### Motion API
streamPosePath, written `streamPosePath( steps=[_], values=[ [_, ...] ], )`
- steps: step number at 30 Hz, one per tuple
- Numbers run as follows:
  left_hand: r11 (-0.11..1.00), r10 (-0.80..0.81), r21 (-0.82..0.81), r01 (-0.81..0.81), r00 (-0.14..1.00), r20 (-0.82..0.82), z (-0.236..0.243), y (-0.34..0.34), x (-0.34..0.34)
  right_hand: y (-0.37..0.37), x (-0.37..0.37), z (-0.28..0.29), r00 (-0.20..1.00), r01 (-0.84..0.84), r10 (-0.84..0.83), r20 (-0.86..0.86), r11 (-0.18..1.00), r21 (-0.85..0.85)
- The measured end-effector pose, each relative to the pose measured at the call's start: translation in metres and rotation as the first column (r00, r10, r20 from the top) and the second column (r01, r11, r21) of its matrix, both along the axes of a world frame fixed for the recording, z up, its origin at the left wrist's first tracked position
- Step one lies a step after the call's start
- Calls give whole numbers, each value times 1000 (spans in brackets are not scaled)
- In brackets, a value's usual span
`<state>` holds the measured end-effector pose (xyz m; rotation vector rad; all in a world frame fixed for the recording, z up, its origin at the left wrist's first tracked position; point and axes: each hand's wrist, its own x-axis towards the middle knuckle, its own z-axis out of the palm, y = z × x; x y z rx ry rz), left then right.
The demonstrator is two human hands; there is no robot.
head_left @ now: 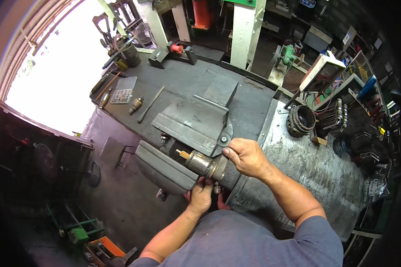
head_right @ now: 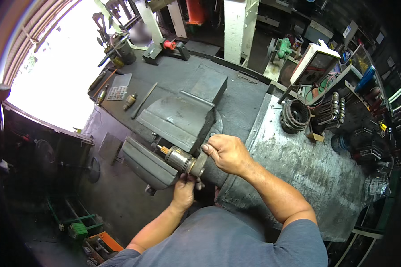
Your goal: The person uses a bench vise and a rotary tool to grind and deburr a cylindrical metal part. They then use a screwdriver to adjust a small component on the workbench. The person moves between the vise and a shelf to retrieve and place parts.
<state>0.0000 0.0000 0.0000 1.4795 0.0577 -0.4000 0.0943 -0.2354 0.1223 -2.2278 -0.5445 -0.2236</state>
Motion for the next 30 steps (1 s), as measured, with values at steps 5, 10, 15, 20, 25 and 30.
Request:
streamPosePath(
  steps=[5,10,15,20,25,30],
  values=[
    [994,50,90,-66,984,172,-41,-16,6,-4,-27,16,979,-165,176,105,981,-104],
    [925,88,-372,-73,996,25,-23,-18,-6,-6,14,3,999,-24,23,-23,998,-53],
    [976,219,-33,-217,970,108,-27,-27,7,1,-12,10,976,-156,162,146,986,-53],
    [952,62,-300,-67,998,-27,-4,-15,-7,-6,12,-6,966,-5,5,-259,1000,3],
    [934,229,-270,-234,972,-53,-1,-28,0,7,-12,-8,995,-86,95,-25,968,238],
    [940,158,-289,-180,983,-97,17,-23,-2,12,0,-20,974,55,-16,-227,985,166]
  ],
)
